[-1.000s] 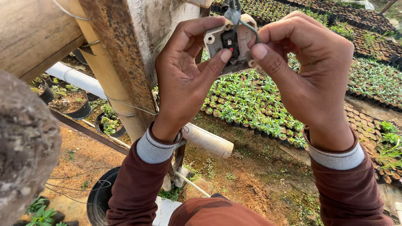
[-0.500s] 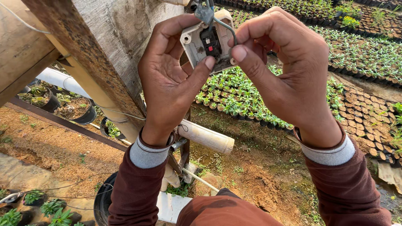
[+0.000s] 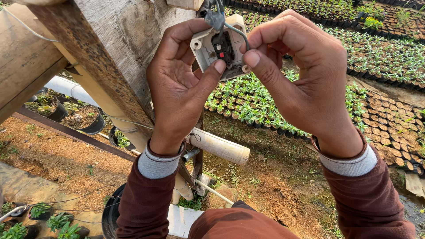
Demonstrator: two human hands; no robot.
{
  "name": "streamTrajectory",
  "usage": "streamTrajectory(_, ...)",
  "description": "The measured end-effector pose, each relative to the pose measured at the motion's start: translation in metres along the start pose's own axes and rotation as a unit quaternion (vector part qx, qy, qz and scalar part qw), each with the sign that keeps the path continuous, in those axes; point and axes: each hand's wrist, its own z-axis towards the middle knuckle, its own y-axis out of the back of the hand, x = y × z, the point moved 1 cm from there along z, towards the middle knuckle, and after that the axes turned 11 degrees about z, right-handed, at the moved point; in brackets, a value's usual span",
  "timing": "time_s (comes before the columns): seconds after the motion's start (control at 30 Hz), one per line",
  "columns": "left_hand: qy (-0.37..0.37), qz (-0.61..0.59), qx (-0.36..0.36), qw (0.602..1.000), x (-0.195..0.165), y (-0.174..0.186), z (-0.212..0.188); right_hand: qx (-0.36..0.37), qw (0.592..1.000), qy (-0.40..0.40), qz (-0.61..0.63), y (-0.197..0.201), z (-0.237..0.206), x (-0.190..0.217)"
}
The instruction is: The person holds a small white electrical switch box attached to a wooden post and repeatedly opens and closes it while manipulating the internal wires and switch mechanism. The person adjusts the wires and switch components with both hands throughout the clip.
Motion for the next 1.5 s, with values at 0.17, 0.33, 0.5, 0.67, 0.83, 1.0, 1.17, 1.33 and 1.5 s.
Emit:
streamTrajectory(0.17,0.002,-0.028,-0.005,1.000,-0.001,0.000,-0.001,-0.007,0.996,0.049,-0.071,-0.004,-0.002,0.001)
streamTrajectory(0.33,-0.013,0.037,-0.032,0.999,-0.001,-0.005,-0.006,-0.054,0.953,0.179,-0.240,-0.018,-0.003,0.000)
streamTrajectory(0.5,-0.047,0.082,-0.039,0.995,0.000,0.000,-0.008,-0.004,0.930,0.208,-0.303,-0.022,-0.001,0.000)
streamTrajectory(0.67,-0.097,0.164,-0.043,0.981,-0.003,0.005,-0.010,-0.012,0.926,0.192,-0.325,-0.028,0.002,0.007)
streamTrajectory(0.83,-0.124,0.221,-0.029,0.967,-0.006,0.010,-0.012,0.011,0.907,0.234,-0.350,-0.029,0.005,0.015)
streamTrajectory(1.0,-0.123,0.242,-0.034,0.962,-0.003,0.013,-0.014,0.042,0.874,0.278,-0.397,-0.026,0.009,0.014)
streamTrajectory(1.17,-0.142,0.267,-0.030,0.953,-0.001,0.019,-0.014,0.040,0.847,0.262,-0.461,-0.031,0.009,0.001)
streamTrajectory(1.33,-0.142,0.289,-0.038,0.946,-0.002,0.020,-0.015,0.043,0.837,0.258,-0.480,-0.032,0.004,-0.012)
streamTrajectory(1.5,-0.137,0.319,-0.038,0.937,-0.003,0.022,-0.014,0.013,0.833,0.253,-0.491,-0.023,0.012,-0.018)
